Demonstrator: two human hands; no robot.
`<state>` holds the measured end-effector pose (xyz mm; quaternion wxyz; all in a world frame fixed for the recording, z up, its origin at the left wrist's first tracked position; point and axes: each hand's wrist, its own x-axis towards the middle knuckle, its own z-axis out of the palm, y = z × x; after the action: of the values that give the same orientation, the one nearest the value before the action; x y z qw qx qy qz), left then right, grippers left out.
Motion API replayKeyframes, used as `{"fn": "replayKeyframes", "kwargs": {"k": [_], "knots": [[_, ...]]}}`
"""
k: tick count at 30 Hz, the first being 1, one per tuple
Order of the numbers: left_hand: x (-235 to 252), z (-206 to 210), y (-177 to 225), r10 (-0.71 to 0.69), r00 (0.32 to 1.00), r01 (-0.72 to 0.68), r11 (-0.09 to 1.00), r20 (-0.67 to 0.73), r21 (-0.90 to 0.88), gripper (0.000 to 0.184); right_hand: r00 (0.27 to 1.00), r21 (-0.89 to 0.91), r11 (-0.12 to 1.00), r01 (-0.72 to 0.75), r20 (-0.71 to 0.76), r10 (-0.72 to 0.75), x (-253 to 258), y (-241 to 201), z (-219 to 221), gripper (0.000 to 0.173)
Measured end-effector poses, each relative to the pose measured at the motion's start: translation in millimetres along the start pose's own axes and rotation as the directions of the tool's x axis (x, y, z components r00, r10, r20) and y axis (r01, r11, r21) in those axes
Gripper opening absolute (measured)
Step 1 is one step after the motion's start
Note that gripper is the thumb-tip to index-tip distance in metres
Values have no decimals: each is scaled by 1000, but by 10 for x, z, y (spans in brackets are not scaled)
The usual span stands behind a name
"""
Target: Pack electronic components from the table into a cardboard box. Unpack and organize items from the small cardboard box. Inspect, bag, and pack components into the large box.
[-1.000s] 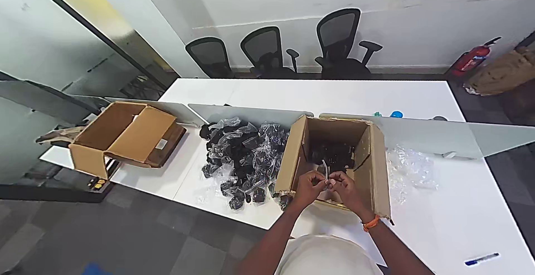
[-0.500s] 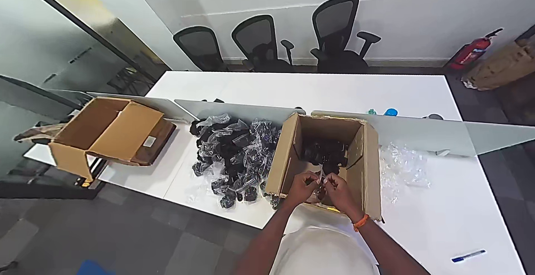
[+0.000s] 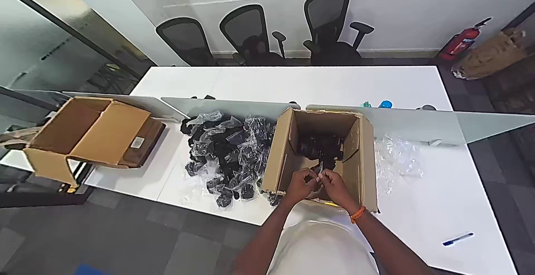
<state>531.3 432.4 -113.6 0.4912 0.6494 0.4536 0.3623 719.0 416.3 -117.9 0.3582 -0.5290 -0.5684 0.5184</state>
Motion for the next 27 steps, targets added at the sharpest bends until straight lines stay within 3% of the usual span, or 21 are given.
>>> {"fn": "replayKeyframes", "kwargs": {"k": [6, 10, 13, 15, 17, 20, 23, 25, 27], "knots": [[-2, 2, 22, -66, 982, 54, 996, -178, -70, 10, 1000, -54, 998, 16, -23, -17, -19, -12, -10, 24], [13, 10, 36, -146, 874, 100, 987, -464, -122, 9, 992, -176, 984, -15, -126, -8, -14, -1, -20, 24], [32, -9, 47, -210, 815, 135, 975, -541, -175, 9, 985, -242, 966, -94, -164, 55, -27, -48, -50, 25], [27, 0, 38, -200, 818, 124, 977, -540, -174, 8, 977, -279, 949, -148, -188, 97, -45, -90, -47, 26], [18, 11, 17, -167, 836, 96, 982, -523, -160, 7, 961, -341, 929, -144, -274, 49, -66, -100, -28, 20], [4, 5, 9, -96, 881, 38, 990, -463, -133, 6, 937, -487, 871, 68, -268, -223, -107, -72, -25, 21], [-11, 9, 26, -42, 929, 1, 994, -369, -112, 7, 919, -567, 774, 283, -72, -388, -123, -121, 24, 19], [-23, 9, 10, 16, 959, -46, 994, -284, -100, 8, 945, -600, 752, 273, 21, -327, -92, -115, 60, 26], [-39, -4, 18, 66, 981, -90, 988, -184, -125, 9, 985, -607, 777, 166, 64, -160, -55, -123, 64, 31]]}}
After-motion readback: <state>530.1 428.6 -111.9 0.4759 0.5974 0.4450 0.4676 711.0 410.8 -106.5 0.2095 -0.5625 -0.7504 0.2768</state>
